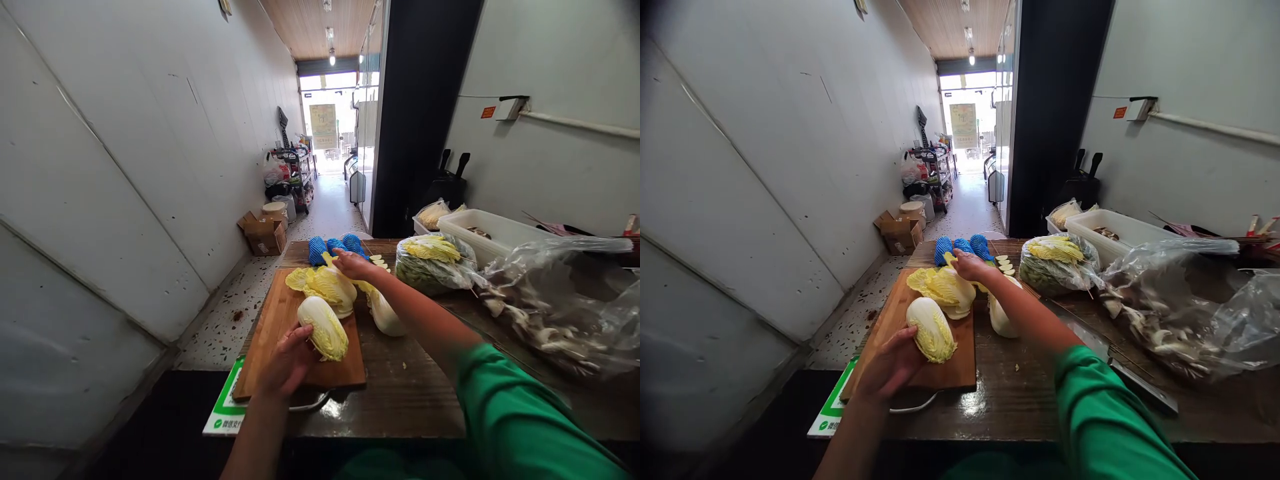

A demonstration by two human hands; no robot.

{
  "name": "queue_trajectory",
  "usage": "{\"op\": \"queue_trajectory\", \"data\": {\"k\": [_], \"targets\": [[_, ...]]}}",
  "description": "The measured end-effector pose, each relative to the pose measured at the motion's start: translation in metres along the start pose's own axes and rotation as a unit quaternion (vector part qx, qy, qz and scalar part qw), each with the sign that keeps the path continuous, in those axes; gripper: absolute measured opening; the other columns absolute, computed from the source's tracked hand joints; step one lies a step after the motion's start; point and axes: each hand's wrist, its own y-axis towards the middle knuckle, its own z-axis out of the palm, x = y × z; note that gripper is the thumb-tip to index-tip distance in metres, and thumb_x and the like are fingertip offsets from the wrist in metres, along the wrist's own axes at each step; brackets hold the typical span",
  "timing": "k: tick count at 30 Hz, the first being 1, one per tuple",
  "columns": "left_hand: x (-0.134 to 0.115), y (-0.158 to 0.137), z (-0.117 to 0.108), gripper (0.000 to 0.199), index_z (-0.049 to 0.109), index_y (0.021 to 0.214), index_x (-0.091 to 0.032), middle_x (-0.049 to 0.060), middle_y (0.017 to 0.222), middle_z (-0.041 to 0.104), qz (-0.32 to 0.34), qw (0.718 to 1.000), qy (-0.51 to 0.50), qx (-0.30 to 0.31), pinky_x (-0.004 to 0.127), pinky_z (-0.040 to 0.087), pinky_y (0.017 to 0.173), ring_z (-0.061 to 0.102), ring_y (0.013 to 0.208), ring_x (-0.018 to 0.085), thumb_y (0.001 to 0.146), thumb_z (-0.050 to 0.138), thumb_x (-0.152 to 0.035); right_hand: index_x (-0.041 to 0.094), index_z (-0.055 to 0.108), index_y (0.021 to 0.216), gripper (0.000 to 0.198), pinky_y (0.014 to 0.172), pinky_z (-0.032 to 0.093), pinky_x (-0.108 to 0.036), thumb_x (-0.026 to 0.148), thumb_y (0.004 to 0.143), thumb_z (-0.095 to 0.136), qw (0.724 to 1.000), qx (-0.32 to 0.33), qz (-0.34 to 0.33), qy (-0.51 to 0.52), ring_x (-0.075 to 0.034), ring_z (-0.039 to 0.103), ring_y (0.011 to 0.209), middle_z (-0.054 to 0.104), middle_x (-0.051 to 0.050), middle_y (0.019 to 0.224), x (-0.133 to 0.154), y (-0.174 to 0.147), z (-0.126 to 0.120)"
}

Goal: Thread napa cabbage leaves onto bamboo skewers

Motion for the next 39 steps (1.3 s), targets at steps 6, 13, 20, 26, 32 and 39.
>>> {"op": "queue_trajectory", "data": {"k": [6,13,20,26,32,39], "targets": [[0.003,-0.001,0.001,0.048,0.056,0.111,-0.019,0.004,0.099,0.066,0.039,0.999,0.008,-0.016,0.035,0.050,0.084,0.061,0.095,0.021,0.065,0.069,-0.011,0.015,0.048,0.126,0.036,0.096,0.042,-0.042,0.023,0.091,0.046,0.993,0.005,-0.026,0.111,-0.021,0.055,0.111,0.058,-0.012,0.121,-0.010,-0.011,0.000],[0.013,0.002,0.017,0.050,0.058,0.108,-0.024,0.000,0.109,0.060,0.167,0.982,0.048,-0.076,0.027,0.049,0.082,0.055,0.103,0.018,0.062,0.075,-0.014,0.020,0.049,0.126,0.053,0.083,0.051,-0.033,0.039,0.078,0.063,0.968,0.023,-0.087,0.235,-0.020,0.059,0.103,0.061,-0.009,0.116,0.024,-0.099,0.001],[0.019,-0.005,0.024,0.055,0.054,0.119,-0.021,0.006,0.114,0.059,0.178,0.970,0.165,-0.003,0.030,0.047,0.086,0.054,0.106,0.021,0.067,0.073,-0.022,0.018,0.044,0.126,0.069,0.082,0.050,-0.036,0.032,0.066,0.074,0.878,0.045,-0.006,0.477,-0.021,0.060,0.096,0.063,-0.008,0.105,0.040,-0.157,0.019],[0.021,-0.001,0.020,0.062,0.048,0.127,-0.018,0.009,0.111,0.061,0.201,0.938,0.282,0.009,0.031,0.047,0.082,0.056,0.102,0.022,0.069,0.070,-0.024,0.020,0.043,0.125,0.070,0.088,0.046,-0.039,0.030,0.064,0.076,0.834,0.024,0.023,0.550,-0.023,0.058,0.102,0.061,-0.008,0.108,0.031,-0.166,0.024],[0.032,0.003,0.022,0.056,0.051,0.124,-0.017,0.008,0.104,0.062,0.243,0.882,0.402,-0.034,0.030,0.049,0.076,0.059,0.091,0.020,0.068,0.060,-0.017,0.019,0.047,0.122,0.066,0.093,0.043,-0.040,0.031,0.063,0.076,0.849,0.024,0.010,0.528,-0.025,0.054,0.108,0.059,-0.008,0.116,0.028,-0.169,0.027],[0.036,0.002,0.028,0.050,0.051,0.126,-0.018,0.009,0.123,0.057,0.296,0.806,0.510,-0.045,0.034,0.044,0.090,0.055,0.107,0.022,0.076,0.051,-0.016,0.018,0.050,0.122,0.061,0.088,0.046,-0.036,0.034,0.068,0.072,0.886,0.014,0.026,0.462,-0.023,0.056,0.101,0.061,-0.006,0.110,0.024,-0.172,0.024]]}}
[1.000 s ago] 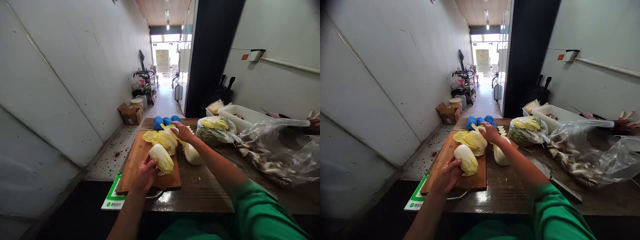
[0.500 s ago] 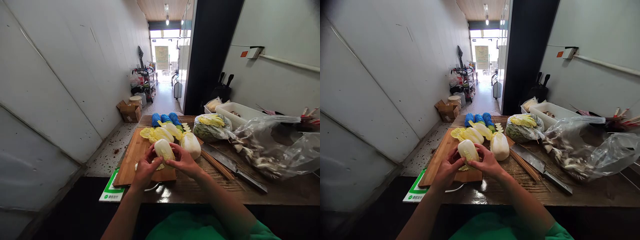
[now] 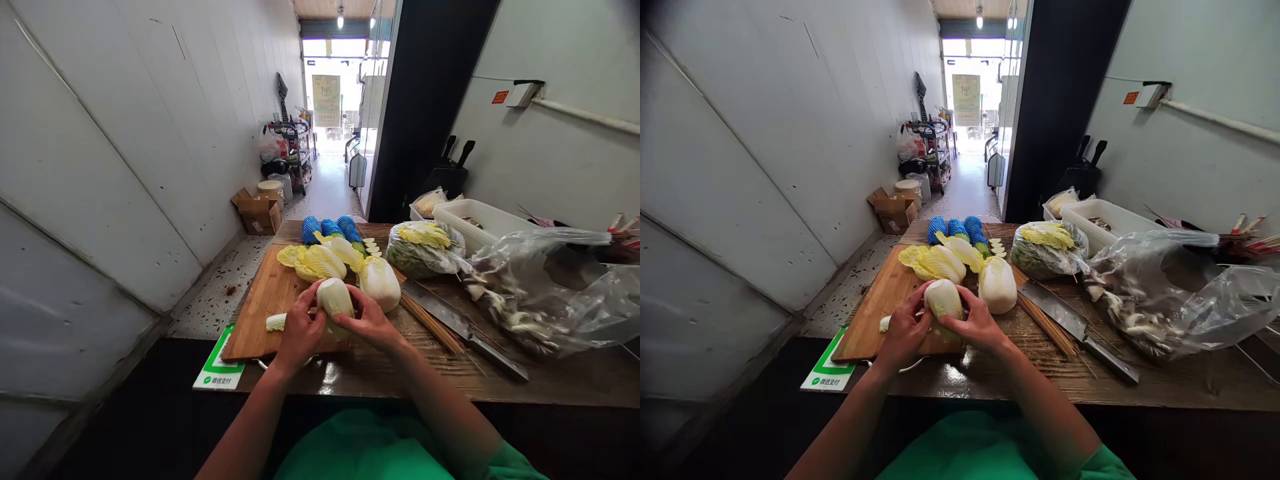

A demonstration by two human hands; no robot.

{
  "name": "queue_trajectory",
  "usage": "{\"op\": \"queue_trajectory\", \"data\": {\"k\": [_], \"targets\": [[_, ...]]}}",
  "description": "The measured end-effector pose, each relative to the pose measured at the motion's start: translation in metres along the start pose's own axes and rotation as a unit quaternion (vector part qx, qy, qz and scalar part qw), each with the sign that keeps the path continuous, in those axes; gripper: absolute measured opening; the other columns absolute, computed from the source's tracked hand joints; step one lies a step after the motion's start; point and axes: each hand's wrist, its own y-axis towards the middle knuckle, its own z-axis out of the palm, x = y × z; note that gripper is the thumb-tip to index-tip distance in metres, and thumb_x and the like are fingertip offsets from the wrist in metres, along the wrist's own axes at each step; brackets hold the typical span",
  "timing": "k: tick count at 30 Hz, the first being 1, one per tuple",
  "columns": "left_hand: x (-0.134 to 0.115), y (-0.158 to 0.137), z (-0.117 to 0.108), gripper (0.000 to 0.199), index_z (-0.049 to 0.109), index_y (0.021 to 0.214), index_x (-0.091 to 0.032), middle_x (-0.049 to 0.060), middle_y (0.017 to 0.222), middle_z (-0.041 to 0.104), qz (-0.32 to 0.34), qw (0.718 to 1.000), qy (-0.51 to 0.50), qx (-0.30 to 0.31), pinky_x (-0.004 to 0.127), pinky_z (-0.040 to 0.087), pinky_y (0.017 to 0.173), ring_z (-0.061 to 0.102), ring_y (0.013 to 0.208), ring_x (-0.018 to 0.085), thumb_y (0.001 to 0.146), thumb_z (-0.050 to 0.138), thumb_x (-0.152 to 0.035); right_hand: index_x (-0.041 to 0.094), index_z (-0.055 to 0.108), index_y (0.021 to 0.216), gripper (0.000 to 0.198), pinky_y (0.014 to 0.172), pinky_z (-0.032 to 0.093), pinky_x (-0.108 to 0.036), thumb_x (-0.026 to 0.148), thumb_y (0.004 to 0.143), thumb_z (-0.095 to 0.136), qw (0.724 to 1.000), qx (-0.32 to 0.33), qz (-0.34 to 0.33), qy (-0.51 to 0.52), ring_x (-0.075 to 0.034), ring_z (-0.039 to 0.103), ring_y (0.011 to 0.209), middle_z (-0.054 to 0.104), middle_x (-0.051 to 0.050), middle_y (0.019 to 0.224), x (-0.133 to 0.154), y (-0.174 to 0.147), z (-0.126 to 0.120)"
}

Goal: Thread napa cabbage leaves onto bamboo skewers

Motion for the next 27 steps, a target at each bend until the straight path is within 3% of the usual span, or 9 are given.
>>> {"op": "queue_trajectory", "data": {"k": [3,7,11,15,18,22,27], "targets": [[0.002,0.002,0.003,0.042,0.053,0.124,-0.020,0.008,0.122,0.058,0.000,1.000,-0.004,-0.025,0.035,0.041,0.094,0.055,0.107,0.022,0.082,0.048,-0.023,0.019,0.052,0.122,0.059,0.087,0.046,-0.034,0.034,0.068,0.072,1.000,-0.007,0.012,-0.016,-0.023,0.055,0.101,0.061,-0.005,0.110,0.000,-0.002,0.000],[0.015,0.013,0.003,0.039,0.058,0.110,-0.016,0.009,0.102,0.066,-0.097,0.984,-0.111,-0.104,0.033,0.048,0.079,0.062,0.088,0.021,0.075,0.058,-0.031,0.022,0.057,0.113,0.054,0.082,0.047,-0.030,0.029,0.063,0.076,0.988,0.021,0.029,0.147,-0.020,0.058,0.095,0.063,-0.001,0.103,-0.002,-0.006,0.005],[0.033,0.027,-0.005,0.050,0.054,0.110,-0.012,0.009,0.086,0.068,-0.143,0.969,-0.165,-0.114,0.032,0.051,0.068,0.064,0.077,0.021,0.067,0.062,-0.036,0.021,0.059,0.105,0.046,0.077,0.050,-0.031,0.032,0.063,0.075,0.947,-0.051,0.069,0.311,-0.019,0.061,0.086,0.066,-0.003,0.097,-0.007,-0.004,0.004],[0.047,0.041,-0.017,0.050,0.053,0.113,-0.014,0.008,0.089,0.068,-0.151,0.968,-0.132,-0.152,0.029,0.051,0.066,0.064,0.075,0.019,0.068,0.061,-0.034,0.025,0.054,0.110,0.048,0.081,0.049,-0.031,0.041,0.068,0.071,0.935,-0.133,0.058,0.324,-0.019,0.059,0.095,0.063,-0.002,0.108,-0.015,0.002,-0.005],[0.055,0.049,-0.026,0.042,0.059,0.107,-0.014,0.008,0.087,0.068,-0.159,0.972,-0.079,-0.154,0.030,0.050,0.066,0.063,0.073,0.019,0.068,0.061,-0.029,0.025,0.054,0.109,0.050,0.080,0.049,-0.031,0.041,0.065,0.073,0.937,-0.147,0.057,0.310,-0.020,0.060,0.096,0.064,-0.001,0.108,-0.017,0.003,-0.007],[0.059,0.054,-0.041,0.041,0.063,0.106,-0.013,0.011,0.093,0.068,-0.156,0.974,0.006,-0.164,0.040,0.046,0.085,0.062,0.090,0.026,0.065,0.062,-0.020,0.021,0.060,0.105,0.049,0.077,0.049,-0.032,0.038,0.062,0.076,0.951,-0.115,0.073,0.277,-0.022,0.061,0.089,0.067,-0.004,0.099,-0.014,0.001,-0.003],[0.043,0.039,-0.059,0.045,0.059,0.116,-0.013,0.016,0.131,0.049,-0.114,0.965,0.086,-0.218,0.042,0.024,0.107,0.040,0.125,0.030,0.072,0.059,-0.019,0.021,0.061,0.102,0.047,0.074,0.048,-0.029,0.035,0.060,0.078,0.962,-0.089,0.072,0.248,-0.019,0.059,0.085,0.066,-0.002,0.092,-0.013,0.002,0.001]]}}
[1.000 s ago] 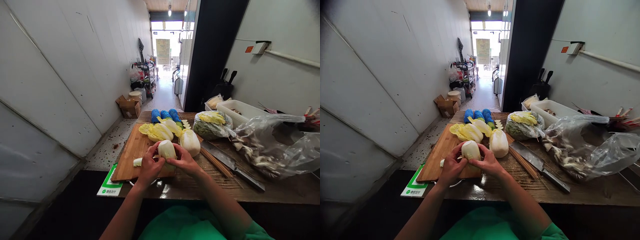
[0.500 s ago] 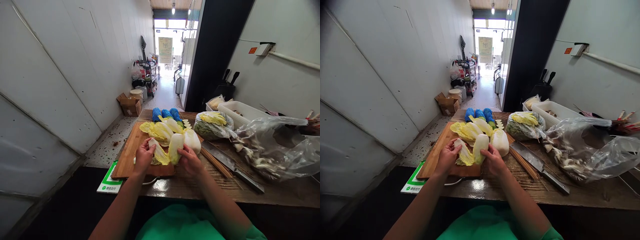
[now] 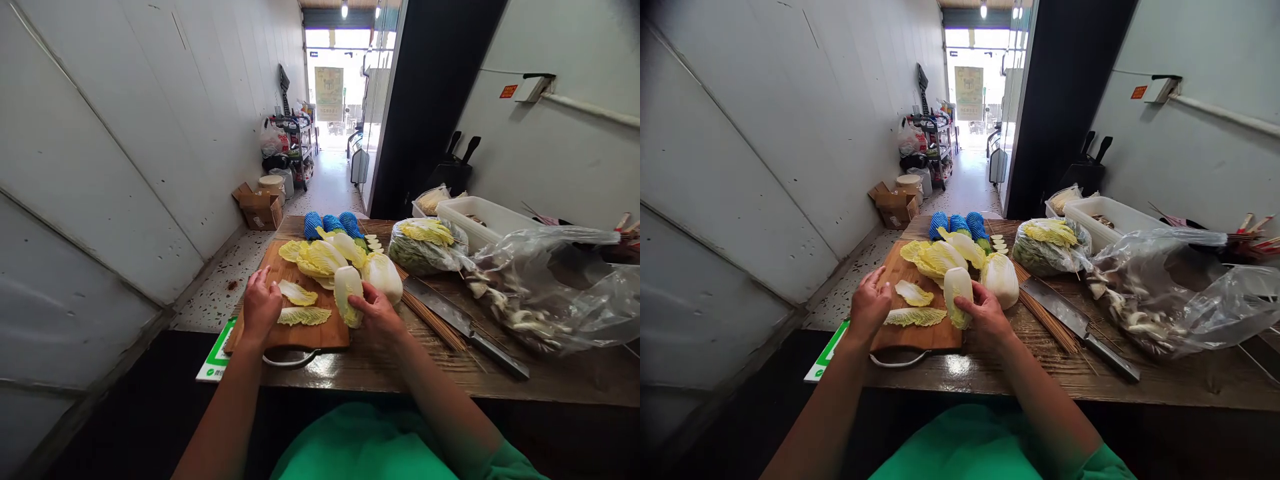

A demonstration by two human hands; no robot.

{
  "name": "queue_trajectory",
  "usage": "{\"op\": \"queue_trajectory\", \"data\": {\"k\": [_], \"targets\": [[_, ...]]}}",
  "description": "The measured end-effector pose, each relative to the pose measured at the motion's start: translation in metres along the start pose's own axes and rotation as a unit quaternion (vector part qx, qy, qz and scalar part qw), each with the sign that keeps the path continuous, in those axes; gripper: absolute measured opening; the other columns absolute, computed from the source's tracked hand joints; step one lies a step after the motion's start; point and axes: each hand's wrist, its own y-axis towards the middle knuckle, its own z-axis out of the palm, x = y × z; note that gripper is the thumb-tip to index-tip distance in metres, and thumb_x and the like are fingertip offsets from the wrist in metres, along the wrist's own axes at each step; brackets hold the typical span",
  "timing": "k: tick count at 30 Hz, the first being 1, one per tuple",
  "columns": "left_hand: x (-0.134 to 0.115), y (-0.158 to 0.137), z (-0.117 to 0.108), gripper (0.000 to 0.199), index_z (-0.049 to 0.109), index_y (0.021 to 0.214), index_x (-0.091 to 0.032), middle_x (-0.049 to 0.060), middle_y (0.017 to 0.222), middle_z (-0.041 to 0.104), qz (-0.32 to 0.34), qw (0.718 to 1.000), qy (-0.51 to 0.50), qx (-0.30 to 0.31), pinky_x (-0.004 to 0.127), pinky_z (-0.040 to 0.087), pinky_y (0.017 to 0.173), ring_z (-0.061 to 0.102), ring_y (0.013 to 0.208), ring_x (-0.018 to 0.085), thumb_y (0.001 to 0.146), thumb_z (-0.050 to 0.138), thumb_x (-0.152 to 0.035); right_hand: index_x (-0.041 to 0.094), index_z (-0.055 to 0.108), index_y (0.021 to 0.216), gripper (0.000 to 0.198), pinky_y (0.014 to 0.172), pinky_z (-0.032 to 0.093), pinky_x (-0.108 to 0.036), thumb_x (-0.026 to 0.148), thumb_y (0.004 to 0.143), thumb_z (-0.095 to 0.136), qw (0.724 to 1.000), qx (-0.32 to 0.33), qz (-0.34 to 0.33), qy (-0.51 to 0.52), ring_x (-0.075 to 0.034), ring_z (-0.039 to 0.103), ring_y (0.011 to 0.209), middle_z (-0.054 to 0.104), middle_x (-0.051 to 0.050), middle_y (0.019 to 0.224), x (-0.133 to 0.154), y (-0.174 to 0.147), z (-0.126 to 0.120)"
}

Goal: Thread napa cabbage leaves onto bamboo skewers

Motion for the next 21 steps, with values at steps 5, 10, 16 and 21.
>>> {"op": "queue_trajectory", "data": {"k": [5,10,16,21], "targets": [[-0.027,-0.047,-0.002,0.054,0.052,0.124,-0.016,0.014,0.118,0.058,-0.118,0.933,-0.205,0.270,0.045,0.046,0.091,0.056,0.108,0.028,0.075,0.064,-0.035,0.020,0.061,0.105,0.049,0.074,0.049,-0.030,0.036,0.062,0.077,0.999,0.043,0.001,-0.030,-0.019,0.060,0.084,0.065,-0.003,0.094,-0.003,-0.001,0.004],[-0.038,-0.079,0.014,0.054,0.051,0.123,-0.022,0.009,0.115,0.060,-0.176,0.851,-0.350,0.351,0.036,0.051,0.081,0.061,0.099,0.024,0.073,0.069,-0.031,0.020,0.055,0.117,0.062,0.090,0.046,-0.037,0.033,0.061,0.078,0.982,0.020,-0.065,-0.175,-0.024,0.056,0.104,0.060,-0.007,0.113,0.002,-0.013,0.012],[-0.032,-0.078,0.018,0.048,0.050,0.123,-0.024,0.008,0.116,0.060,-0.182,0.831,-0.397,0.345,0.036,0.052,0.078,0.061,0.097,0.023,0.078,0.064,-0.030,0.019,0.050,0.123,0.055,0.095,0.045,-0.039,0.032,0.073,0.068,0.970,0.086,-0.086,-0.210,-0.023,0.055,0.108,0.057,-0.009,0.119,0.012,-0.019,0.000],[-0.035,-0.083,0.018,0.057,0.047,0.129,-0.024,0.010,0.118,0.060,-0.207,0.836,-0.373,0.346,0.038,0.053,0.076,0.063,0.093,0.024,0.076,0.065,-0.038,0.019,0.054,0.118,0.050,0.090,0.048,-0.039,0.028,0.071,0.069,0.952,0.043,-0.101,-0.284,-0.022,0.059,0.099,0.062,-0.008,0.109,0.012,-0.020,-0.008]]}}
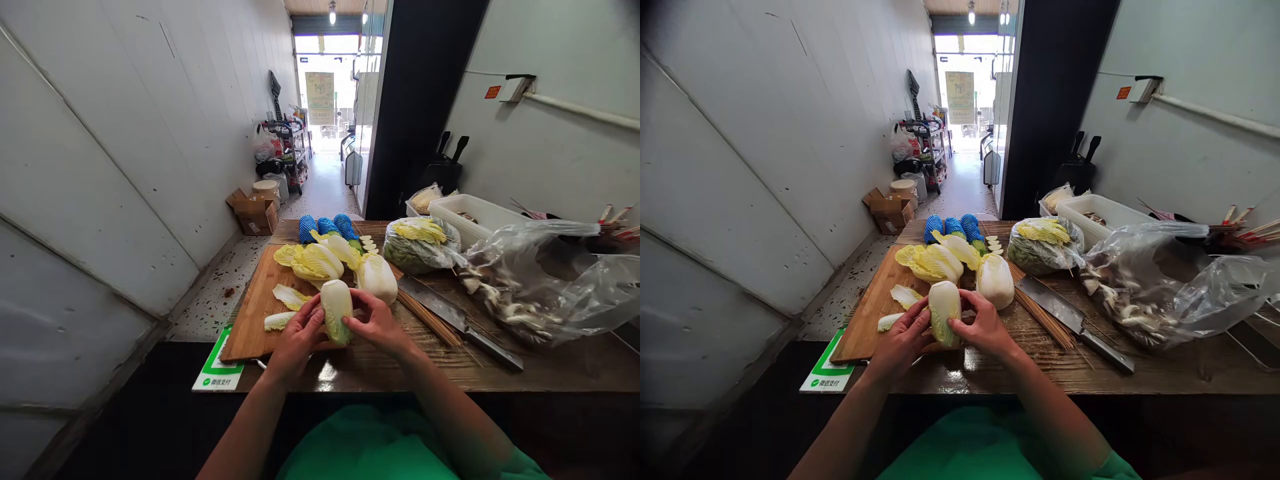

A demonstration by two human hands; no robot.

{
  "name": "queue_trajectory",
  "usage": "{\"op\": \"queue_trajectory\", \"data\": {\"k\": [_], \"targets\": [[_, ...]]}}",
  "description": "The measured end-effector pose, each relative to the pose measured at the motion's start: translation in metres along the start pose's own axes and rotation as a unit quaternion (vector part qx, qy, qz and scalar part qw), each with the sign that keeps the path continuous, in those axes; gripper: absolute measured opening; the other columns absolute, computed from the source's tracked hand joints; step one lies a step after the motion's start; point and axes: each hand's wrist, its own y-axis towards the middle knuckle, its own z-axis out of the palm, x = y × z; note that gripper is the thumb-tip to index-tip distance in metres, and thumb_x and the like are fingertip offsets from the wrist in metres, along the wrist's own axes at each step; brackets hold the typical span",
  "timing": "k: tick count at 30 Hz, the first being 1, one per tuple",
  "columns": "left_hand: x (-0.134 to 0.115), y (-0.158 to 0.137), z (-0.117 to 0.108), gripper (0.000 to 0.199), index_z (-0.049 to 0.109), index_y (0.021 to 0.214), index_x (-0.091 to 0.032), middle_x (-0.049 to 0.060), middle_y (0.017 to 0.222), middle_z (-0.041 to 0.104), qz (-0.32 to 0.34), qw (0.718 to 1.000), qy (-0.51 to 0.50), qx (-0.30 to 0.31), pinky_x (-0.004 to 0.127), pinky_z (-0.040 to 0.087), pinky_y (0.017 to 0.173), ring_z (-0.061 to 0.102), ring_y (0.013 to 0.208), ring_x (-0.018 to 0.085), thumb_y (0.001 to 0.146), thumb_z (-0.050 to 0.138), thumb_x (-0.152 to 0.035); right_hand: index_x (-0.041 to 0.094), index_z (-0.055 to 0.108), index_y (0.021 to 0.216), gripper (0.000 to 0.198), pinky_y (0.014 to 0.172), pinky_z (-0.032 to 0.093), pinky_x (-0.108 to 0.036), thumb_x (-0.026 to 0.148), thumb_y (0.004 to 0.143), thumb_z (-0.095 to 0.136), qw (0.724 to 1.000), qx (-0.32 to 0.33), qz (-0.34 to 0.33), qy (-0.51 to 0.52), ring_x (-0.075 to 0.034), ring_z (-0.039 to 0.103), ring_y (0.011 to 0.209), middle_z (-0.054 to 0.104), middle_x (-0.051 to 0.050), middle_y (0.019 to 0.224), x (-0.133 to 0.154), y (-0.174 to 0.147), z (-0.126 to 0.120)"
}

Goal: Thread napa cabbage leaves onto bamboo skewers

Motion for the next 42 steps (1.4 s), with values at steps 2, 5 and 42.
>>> {"op": "queue_trajectory", "data": {"k": [2,5,42], "targets": [[0.000,-0.001,0.003,0.063,0.044,0.131,-0.024,0.011,0.119,0.059,0.003,1.000,0.015,0.014,0.038,0.052,0.077,0.061,0.097,0.026,0.074,0.067,-0.039,0.019,0.054,0.117,0.050,0.088,0.050,-0.038,0.028,0.071,0.068,1.000,0.009,0.006,-0.012,-0.022,0.059,0.097,0.062,-0.008,0.107,0.001,-0.002,0.001],[0.002,0.000,0.009,0.071,0.043,0.133,-0.024,0.010,0.121,0.058,0.054,0.994,0.097,0.004,0.035,0.048,0.086,0.057,0.106,0.026,0.069,0.072,-0.032,0.019,0.055,0.117,0.050,0.079,0.053,-0.034,0.026,0.069,0.068,0.999,0.014,-0.012,-0.049,-0.021,0.058,0.093,0.059,-0.007,0.104,0.005,-0.005,0.003],[-0.018,-0.023,-0.046,0.056,0.042,0.131,-0.016,0.010,0.106,0.067,-0.026,0.988,-0.141,-0.061,0.036,0.049,0.085,0.062,0.097,0.025,0.077,0.056,-0.021,0.019,0.068,0.096,0.019,0.078,0.042,-0.030,0.018,0.083,0.054,0.882,0.068,-0.121,-0.451,-0.021,0.059,0.087,0.066,-0.008,0.086,0.005,0.073,0.037]]}}
